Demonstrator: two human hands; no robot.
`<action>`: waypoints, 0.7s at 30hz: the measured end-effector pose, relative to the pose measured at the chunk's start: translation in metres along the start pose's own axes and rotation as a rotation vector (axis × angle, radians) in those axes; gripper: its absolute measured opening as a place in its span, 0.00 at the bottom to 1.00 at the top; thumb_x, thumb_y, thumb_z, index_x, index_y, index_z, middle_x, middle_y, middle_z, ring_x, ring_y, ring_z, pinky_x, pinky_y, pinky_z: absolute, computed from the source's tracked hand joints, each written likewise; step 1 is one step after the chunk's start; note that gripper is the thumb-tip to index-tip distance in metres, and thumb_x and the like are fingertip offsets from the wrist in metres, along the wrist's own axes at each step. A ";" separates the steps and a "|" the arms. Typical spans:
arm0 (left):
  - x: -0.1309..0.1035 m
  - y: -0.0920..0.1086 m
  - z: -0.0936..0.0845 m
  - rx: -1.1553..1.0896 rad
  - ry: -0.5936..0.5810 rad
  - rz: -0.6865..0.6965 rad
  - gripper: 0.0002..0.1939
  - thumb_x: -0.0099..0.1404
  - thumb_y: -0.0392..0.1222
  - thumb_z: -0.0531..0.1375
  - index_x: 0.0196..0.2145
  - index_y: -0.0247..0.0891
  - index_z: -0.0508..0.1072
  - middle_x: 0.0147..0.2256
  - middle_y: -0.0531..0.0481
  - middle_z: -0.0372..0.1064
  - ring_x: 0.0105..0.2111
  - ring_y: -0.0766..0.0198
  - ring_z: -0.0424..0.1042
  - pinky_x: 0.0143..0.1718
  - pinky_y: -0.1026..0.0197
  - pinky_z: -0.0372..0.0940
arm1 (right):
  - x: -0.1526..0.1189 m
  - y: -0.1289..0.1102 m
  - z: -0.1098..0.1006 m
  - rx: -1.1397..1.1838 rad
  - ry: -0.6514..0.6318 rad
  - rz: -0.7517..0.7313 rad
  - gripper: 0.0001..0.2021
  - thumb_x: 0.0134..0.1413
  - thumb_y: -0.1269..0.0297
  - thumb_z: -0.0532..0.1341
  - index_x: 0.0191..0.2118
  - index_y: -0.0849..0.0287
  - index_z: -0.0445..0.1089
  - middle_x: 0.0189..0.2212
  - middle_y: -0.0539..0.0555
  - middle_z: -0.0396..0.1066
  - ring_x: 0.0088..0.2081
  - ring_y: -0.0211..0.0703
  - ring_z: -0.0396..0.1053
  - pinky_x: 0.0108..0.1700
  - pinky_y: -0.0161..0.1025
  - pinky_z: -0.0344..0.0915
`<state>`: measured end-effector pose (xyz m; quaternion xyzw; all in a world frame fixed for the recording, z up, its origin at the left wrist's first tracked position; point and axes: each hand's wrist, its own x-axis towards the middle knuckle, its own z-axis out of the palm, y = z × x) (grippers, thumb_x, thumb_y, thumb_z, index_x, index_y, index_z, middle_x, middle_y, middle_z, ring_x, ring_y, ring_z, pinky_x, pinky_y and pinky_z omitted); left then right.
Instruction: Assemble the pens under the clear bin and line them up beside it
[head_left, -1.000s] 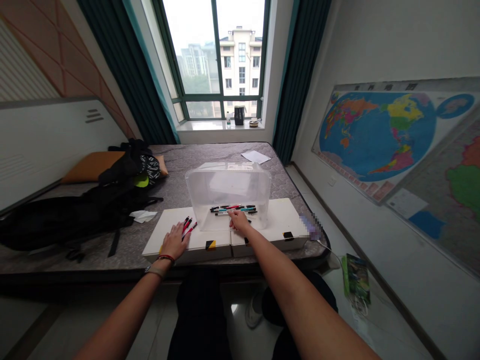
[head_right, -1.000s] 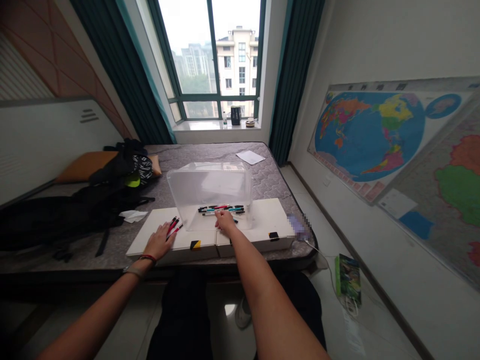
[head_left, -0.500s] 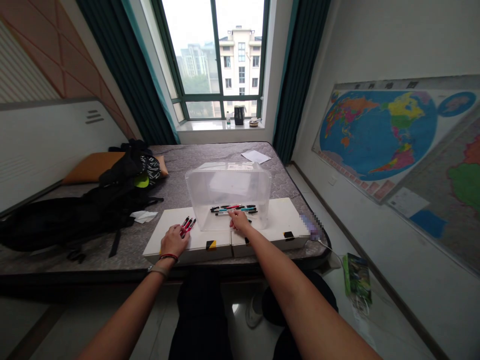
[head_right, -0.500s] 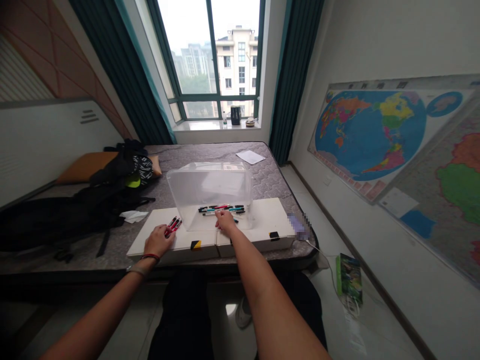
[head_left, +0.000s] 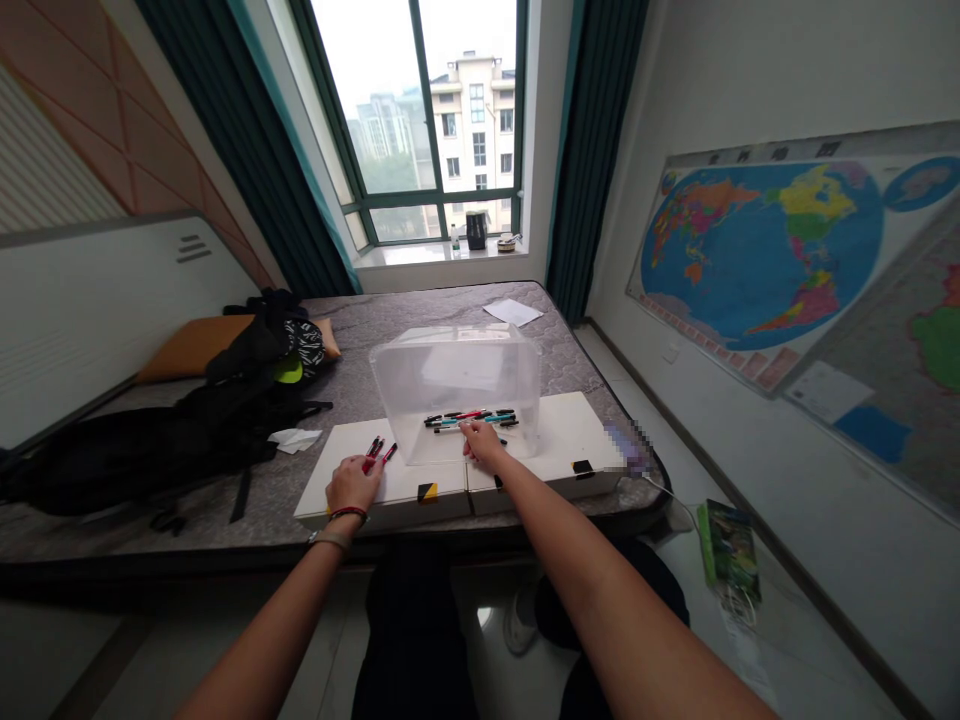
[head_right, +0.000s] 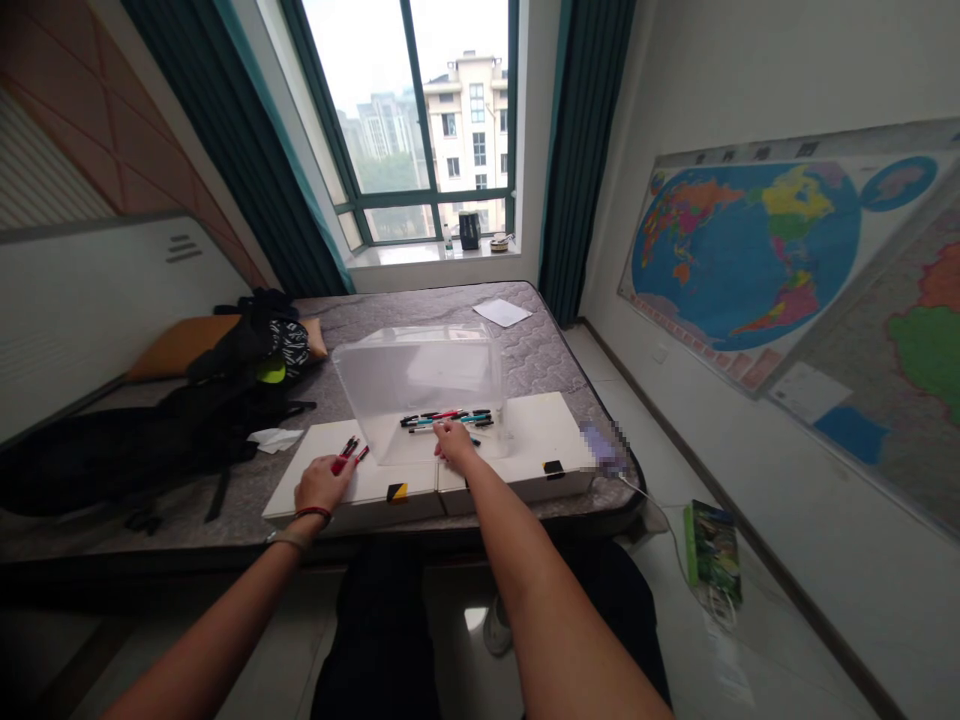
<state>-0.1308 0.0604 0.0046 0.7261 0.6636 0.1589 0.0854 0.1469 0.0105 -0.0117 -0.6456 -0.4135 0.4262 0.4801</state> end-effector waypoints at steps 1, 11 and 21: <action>-0.001 0.000 0.000 0.000 0.009 0.011 0.20 0.61 0.57 0.54 0.36 0.41 0.76 0.47 0.42 0.70 0.45 0.51 0.69 0.45 0.54 0.63 | 0.000 0.000 0.000 0.001 0.000 0.000 0.14 0.62 0.55 0.54 0.28 0.59 0.62 0.12 0.46 0.65 0.11 0.32 0.57 0.15 0.27 0.52; -0.014 0.003 -0.001 0.039 0.117 0.098 0.19 0.63 0.55 0.52 0.37 0.40 0.76 0.41 0.42 0.72 0.41 0.52 0.69 0.38 0.55 0.63 | -0.005 -0.006 -0.002 -0.009 0.006 0.015 0.15 0.61 0.55 0.55 0.28 0.59 0.63 0.12 0.46 0.65 0.12 0.31 0.58 0.16 0.27 0.52; -0.014 -0.001 -0.001 0.031 0.132 0.121 0.17 0.65 0.52 0.52 0.40 0.42 0.75 0.42 0.44 0.73 0.42 0.53 0.69 0.37 0.57 0.62 | 0.000 0.001 0.000 -0.004 0.005 -0.009 0.16 0.61 0.54 0.54 0.27 0.59 0.62 0.13 0.47 0.65 0.12 0.32 0.58 0.15 0.28 0.52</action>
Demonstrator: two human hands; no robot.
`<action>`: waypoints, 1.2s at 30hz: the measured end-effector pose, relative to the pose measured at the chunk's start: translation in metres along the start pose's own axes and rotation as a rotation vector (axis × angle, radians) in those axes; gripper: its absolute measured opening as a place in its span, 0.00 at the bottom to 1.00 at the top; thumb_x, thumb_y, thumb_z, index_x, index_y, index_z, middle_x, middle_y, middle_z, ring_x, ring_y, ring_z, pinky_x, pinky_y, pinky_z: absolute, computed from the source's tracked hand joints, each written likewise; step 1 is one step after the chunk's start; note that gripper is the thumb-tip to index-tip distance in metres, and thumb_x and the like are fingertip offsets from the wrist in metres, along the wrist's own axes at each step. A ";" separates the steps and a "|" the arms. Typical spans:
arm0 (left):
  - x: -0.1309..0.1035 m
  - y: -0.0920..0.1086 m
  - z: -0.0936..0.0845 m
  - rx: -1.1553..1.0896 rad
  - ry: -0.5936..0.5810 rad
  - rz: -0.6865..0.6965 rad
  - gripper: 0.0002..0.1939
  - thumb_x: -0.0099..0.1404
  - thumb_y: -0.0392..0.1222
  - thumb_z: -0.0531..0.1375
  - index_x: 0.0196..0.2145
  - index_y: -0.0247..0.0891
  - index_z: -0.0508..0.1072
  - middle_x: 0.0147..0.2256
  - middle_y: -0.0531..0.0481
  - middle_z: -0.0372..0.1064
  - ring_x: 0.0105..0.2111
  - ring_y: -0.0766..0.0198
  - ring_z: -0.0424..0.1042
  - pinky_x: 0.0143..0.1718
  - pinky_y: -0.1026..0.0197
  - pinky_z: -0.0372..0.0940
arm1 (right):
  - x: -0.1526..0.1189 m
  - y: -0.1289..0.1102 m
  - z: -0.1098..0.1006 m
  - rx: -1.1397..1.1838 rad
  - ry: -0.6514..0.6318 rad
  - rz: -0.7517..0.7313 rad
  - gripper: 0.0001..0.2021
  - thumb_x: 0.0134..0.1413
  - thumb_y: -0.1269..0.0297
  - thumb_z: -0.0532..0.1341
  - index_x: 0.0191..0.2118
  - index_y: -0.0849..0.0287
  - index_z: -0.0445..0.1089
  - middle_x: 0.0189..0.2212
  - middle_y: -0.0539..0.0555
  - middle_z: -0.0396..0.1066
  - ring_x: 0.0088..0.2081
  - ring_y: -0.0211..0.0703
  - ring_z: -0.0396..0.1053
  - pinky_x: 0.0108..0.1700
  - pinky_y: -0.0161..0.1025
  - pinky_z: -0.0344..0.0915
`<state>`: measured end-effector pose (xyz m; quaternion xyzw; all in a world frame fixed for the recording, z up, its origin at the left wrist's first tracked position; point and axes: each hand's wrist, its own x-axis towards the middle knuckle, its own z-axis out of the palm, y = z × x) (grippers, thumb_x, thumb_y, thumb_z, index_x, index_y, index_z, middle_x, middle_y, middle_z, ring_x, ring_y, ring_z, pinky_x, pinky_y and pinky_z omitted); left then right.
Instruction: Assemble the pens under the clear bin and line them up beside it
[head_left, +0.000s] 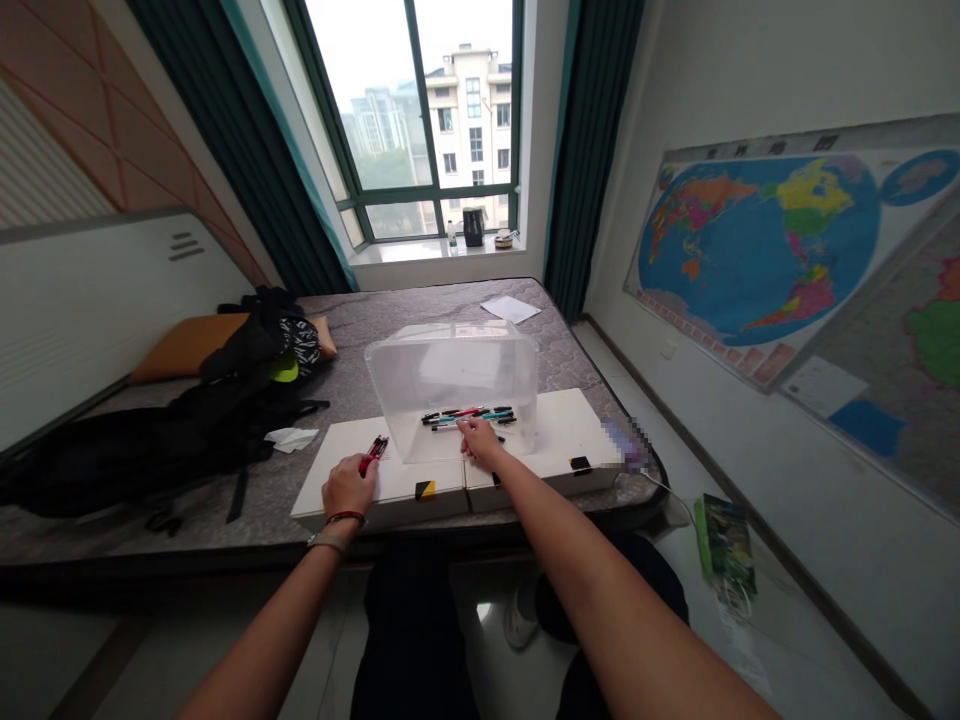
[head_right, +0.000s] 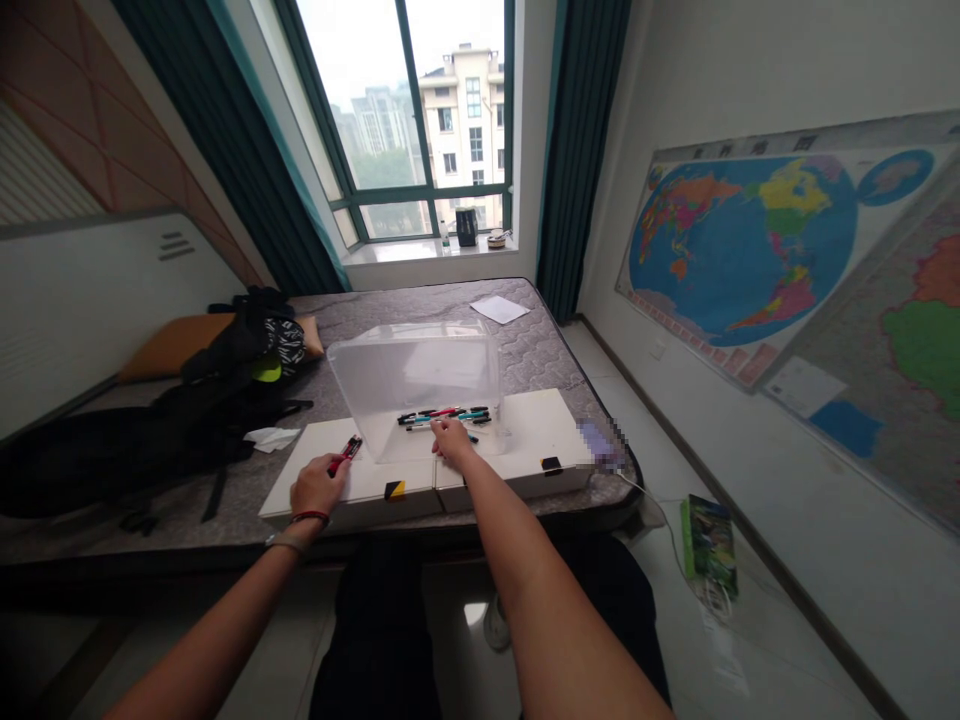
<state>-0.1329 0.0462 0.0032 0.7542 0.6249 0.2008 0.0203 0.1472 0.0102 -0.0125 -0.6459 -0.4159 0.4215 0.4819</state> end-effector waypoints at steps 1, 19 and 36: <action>0.000 0.000 0.000 -0.003 -0.002 0.003 0.17 0.64 0.52 0.52 0.40 0.42 0.75 0.42 0.44 0.72 0.42 0.53 0.69 0.38 0.57 0.62 | 0.000 0.000 0.000 0.000 -0.001 0.003 0.16 0.61 0.54 0.54 0.27 0.59 0.62 0.13 0.47 0.65 0.12 0.32 0.58 0.15 0.27 0.52; -0.001 -0.005 0.034 0.041 -0.123 0.190 0.28 0.69 0.42 0.42 0.63 0.30 0.57 0.64 0.39 0.51 0.63 0.50 0.51 0.60 0.47 0.53 | 0.002 0.004 0.000 -0.022 0.003 -0.017 0.16 0.61 0.53 0.54 0.28 0.59 0.63 0.13 0.47 0.66 0.12 0.33 0.59 0.16 0.28 0.53; 0.001 -0.001 0.017 0.013 -0.086 0.099 0.27 0.67 0.48 0.48 0.61 0.34 0.59 0.58 0.38 0.61 0.60 0.47 0.57 0.58 0.48 0.54 | 0.002 0.003 0.000 -0.003 -0.003 -0.004 0.16 0.61 0.53 0.54 0.28 0.59 0.63 0.13 0.47 0.65 0.12 0.32 0.58 0.15 0.27 0.52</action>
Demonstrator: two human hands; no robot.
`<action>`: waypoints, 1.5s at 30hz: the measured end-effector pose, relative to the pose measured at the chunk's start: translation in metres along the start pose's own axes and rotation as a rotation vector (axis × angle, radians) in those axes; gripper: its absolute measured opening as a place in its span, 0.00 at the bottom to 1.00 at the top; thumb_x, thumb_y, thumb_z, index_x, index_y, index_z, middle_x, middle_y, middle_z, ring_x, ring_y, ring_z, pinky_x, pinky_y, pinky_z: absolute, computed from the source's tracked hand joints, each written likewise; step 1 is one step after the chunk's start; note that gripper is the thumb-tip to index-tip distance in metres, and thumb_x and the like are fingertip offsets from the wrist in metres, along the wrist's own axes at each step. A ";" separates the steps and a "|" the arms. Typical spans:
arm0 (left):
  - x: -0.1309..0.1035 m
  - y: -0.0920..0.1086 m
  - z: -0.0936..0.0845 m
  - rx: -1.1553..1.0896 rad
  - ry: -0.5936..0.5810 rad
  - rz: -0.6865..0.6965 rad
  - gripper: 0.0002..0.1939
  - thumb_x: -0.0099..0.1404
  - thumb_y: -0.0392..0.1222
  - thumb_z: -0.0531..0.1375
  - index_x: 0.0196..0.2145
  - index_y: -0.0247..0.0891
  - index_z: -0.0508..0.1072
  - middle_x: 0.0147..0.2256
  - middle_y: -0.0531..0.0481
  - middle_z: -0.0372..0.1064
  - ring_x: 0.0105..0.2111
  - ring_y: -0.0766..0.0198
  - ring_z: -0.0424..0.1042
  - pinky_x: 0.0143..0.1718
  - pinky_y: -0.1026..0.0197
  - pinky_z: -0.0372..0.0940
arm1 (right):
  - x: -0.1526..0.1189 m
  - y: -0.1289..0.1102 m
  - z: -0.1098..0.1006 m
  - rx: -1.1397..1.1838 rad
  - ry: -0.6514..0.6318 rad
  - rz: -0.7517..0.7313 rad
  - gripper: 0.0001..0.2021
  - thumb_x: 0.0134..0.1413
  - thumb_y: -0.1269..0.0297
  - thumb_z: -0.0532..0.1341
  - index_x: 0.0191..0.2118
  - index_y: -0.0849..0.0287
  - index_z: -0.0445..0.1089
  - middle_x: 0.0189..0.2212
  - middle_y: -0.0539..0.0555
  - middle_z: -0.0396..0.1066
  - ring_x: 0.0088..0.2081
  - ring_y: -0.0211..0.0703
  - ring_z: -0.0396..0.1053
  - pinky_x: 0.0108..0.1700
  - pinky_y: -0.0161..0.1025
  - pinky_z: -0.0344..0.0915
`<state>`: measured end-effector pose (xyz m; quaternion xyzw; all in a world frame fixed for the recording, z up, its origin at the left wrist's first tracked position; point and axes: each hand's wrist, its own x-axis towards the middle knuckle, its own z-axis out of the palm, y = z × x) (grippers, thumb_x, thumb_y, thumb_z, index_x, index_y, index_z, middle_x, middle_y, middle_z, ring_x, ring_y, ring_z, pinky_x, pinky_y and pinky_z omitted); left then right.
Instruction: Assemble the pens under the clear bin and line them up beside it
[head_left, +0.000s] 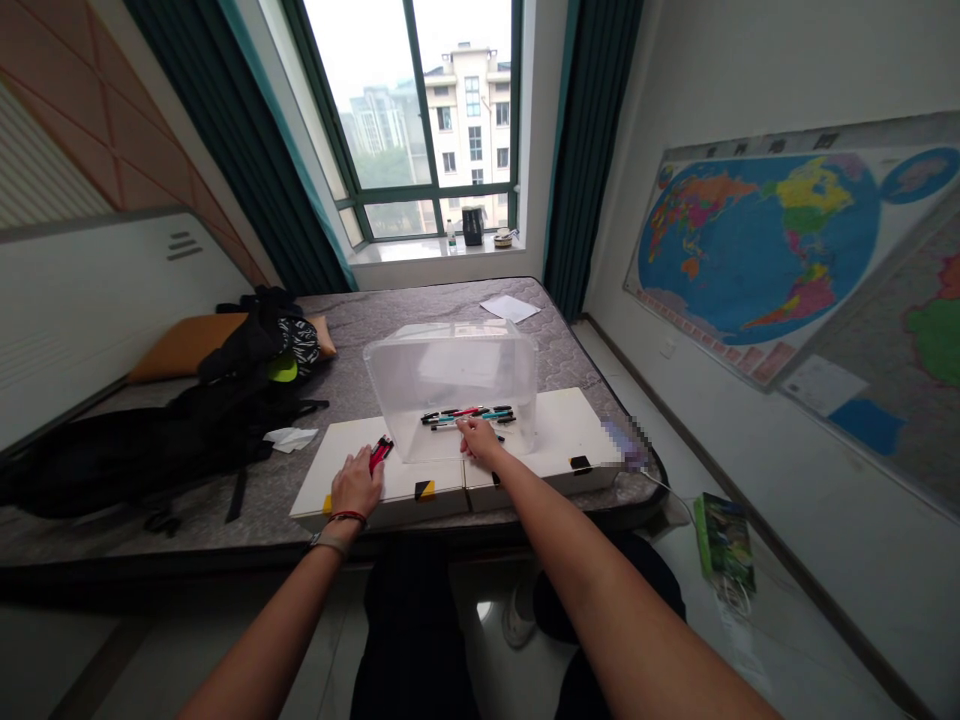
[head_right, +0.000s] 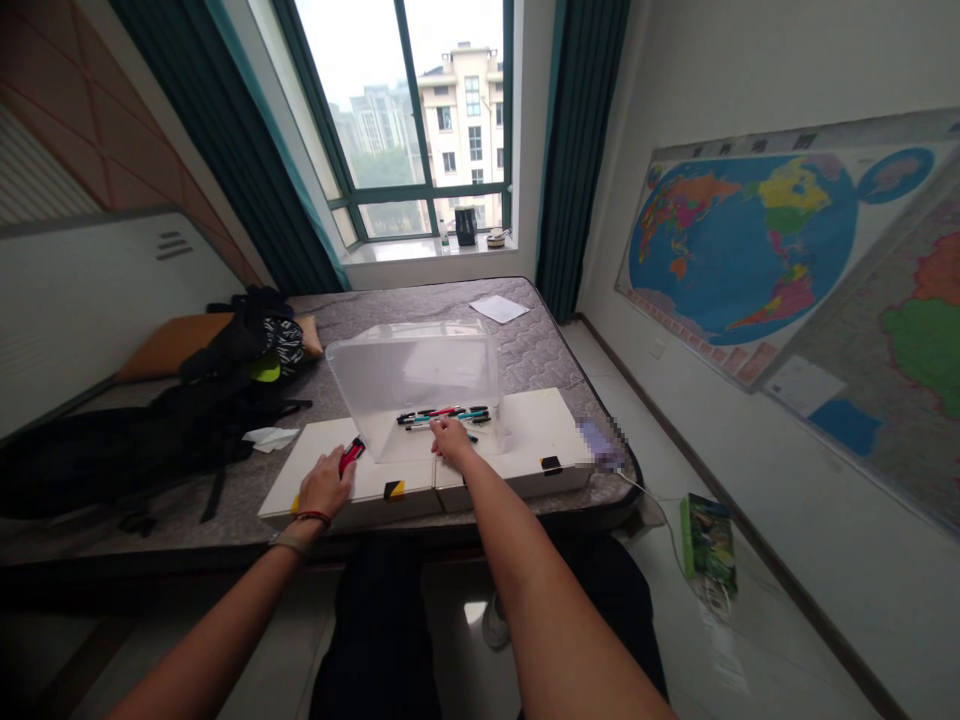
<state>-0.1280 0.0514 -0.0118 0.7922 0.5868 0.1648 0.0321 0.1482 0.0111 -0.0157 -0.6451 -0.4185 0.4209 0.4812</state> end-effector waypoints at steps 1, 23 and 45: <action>-0.001 0.002 -0.003 -0.018 0.040 0.004 0.27 0.67 0.48 0.49 0.61 0.34 0.59 0.58 0.38 0.61 0.59 0.48 0.57 0.58 0.49 0.54 | 0.000 0.000 0.000 0.004 0.001 -0.004 0.16 0.61 0.53 0.54 0.28 0.59 0.63 0.13 0.47 0.65 0.12 0.32 0.58 0.15 0.27 0.52; -0.011 0.135 0.008 -0.220 0.053 0.508 0.11 0.66 0.36 0.50 0.41 0.39 0.70 0.38 0.45 0.69 0.41 0.57 0.67 0.44 0.55 0.61 | -0.021 -0.004 -0.009 -0.012 -0.171 -0.025 0.18 0.58 0.50 0.54 0.25 0.58 0.62 0.11 0.46 0.63 0.11 0.33 0.57 0.15 0.29 0.52; -0.008 0.125 0.022 -0.256 0.059 0.412 0.10 0.65 0.38 0.51 0.40 0.40 0.70 0.36 0.45 0.70 0.39 0.57 0.68 0.42 0.56 0.59 | -0.113 -0.005 -0.051 -0.593 0.115 -0.457 0.18 0.62 0.58 0.52 0.22 0.58 0.58 0.17 0.46 0.57 0.22 0.35 0.56 0.28 0.33 0.50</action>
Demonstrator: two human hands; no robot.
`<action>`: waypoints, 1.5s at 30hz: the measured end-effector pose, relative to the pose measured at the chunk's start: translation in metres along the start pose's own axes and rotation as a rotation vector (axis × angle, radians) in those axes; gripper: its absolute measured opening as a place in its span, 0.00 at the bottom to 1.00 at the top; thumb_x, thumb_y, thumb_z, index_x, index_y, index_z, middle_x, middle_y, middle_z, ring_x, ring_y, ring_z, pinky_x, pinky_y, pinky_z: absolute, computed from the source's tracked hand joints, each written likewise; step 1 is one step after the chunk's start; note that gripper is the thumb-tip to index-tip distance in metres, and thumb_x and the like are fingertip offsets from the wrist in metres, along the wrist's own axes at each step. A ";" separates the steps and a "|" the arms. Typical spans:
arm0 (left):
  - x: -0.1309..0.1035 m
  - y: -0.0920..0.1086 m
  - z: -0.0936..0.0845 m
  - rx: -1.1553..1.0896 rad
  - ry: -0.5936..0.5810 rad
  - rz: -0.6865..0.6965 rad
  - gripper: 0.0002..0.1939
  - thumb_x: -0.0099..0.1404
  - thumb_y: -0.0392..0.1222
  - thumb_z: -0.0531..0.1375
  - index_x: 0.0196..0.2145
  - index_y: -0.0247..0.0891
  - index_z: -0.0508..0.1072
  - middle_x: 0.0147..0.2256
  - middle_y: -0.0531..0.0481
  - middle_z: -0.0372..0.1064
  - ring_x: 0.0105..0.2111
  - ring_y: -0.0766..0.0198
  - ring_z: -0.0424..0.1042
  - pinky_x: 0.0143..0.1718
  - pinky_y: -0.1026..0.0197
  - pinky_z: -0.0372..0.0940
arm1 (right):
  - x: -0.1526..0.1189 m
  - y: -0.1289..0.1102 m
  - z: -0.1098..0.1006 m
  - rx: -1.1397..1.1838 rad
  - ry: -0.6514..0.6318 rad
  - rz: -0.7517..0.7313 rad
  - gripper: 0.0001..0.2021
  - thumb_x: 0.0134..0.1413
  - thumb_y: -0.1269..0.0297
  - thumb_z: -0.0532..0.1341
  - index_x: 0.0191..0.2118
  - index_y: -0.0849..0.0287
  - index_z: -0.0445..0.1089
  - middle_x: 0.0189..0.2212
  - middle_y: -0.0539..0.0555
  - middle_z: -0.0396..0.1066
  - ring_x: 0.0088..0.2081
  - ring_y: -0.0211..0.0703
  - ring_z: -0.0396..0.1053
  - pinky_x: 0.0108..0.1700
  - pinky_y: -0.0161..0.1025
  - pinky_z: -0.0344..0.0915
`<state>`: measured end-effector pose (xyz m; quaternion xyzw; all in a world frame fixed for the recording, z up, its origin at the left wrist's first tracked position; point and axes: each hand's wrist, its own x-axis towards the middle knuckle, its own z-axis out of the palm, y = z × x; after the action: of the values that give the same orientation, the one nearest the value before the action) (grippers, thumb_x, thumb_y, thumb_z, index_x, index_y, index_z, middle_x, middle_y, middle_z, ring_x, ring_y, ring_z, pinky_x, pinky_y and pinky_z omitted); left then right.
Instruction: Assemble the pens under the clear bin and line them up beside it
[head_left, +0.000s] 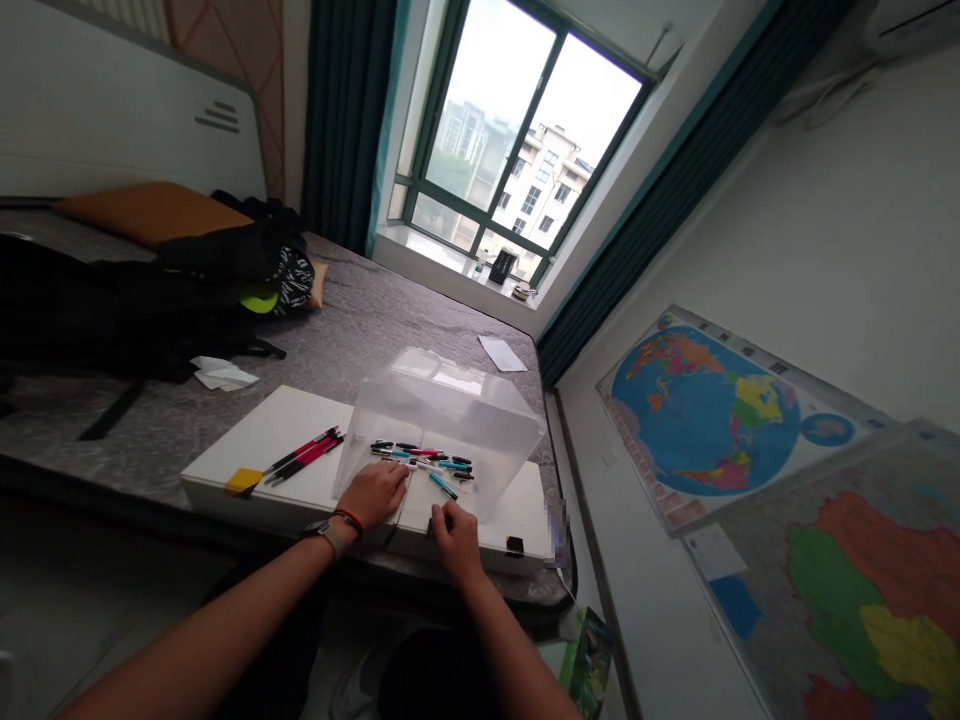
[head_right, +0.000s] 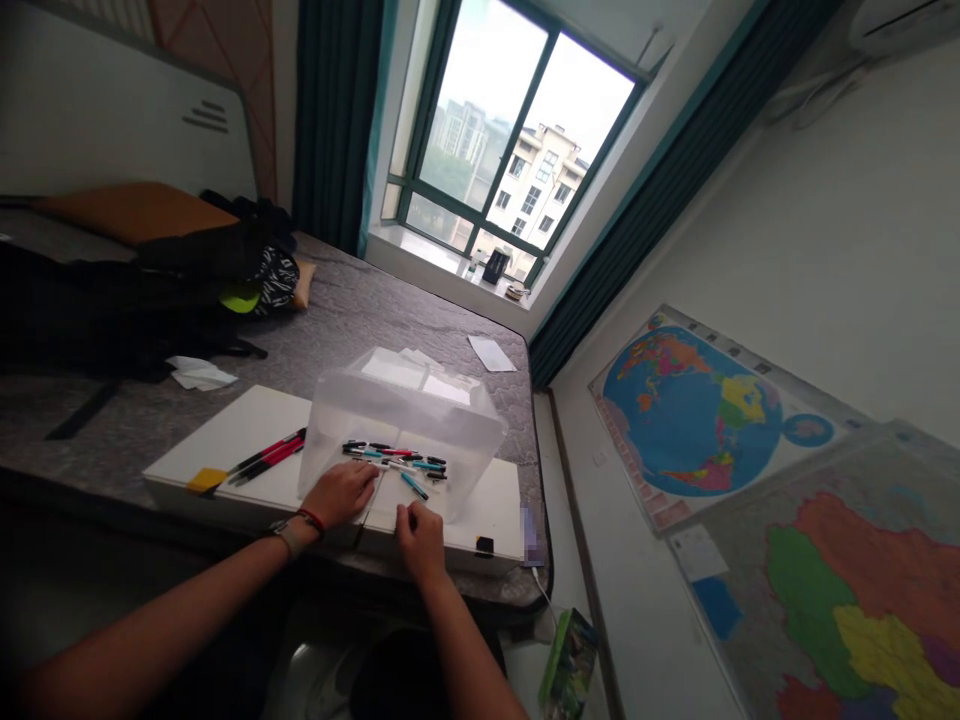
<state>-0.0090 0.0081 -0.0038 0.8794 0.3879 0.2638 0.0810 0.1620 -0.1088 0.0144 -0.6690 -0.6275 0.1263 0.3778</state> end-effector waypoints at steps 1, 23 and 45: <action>0.000 0.000 0.000 0.002 0.000 -0.001 0.10 0.65 0.38 0.51 0.39 0.40 0.70 0.35 0.46 0.70 0.39 0.57 0.68 0.42 0.56 0.59 | -0.002 0.001 -0.002 -0.001 0.002 0.007 0.18 0.63 0.58 0.52 0.22 0.58 0.58 0.17 0.46 0.57 0.22 0.35 0.56 0.28 0.33 0.50; 0.006 0.001 -0.003 0.013 -0.073 -0.034 0.09 0.65 0.40 0.51 0.38 0.39 0.71 0.36 0.44 0.70 0.38 0.56 0.67 0.41 0.55 0.59 | 0.095 0.003 -0.001 -0.345 -0.234 -0.064 0.08 0.58 0.67 0.58 0.43 0.56 0.70 0.43 0.55 0.67 0.40 0.43 0.67 0.42 0.37 0.62; 0.005 0.001 -0.003 -0.008 -0.029 -0.048 0.13 0.67 0.41 0.49 0.44 0.38 0.69 0.37 0.43 0.71 0.37 0.56 0.69 0.40 0.55 0.60 | 0.106 0.003 -0.006 -0.443 -0.195 -0.069 0.08 0.62 0.69 0.55 0.43 0.58 0.69 0.41 0.57 0.67 0.43 0.44 0.65 0.44 0.37 0.61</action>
<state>-0.0075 0.0108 0.0009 0.8733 0.4064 0.2505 0.0967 0.1870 -0.0113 0.0487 -0.6983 -0.6959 0.0368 0.1635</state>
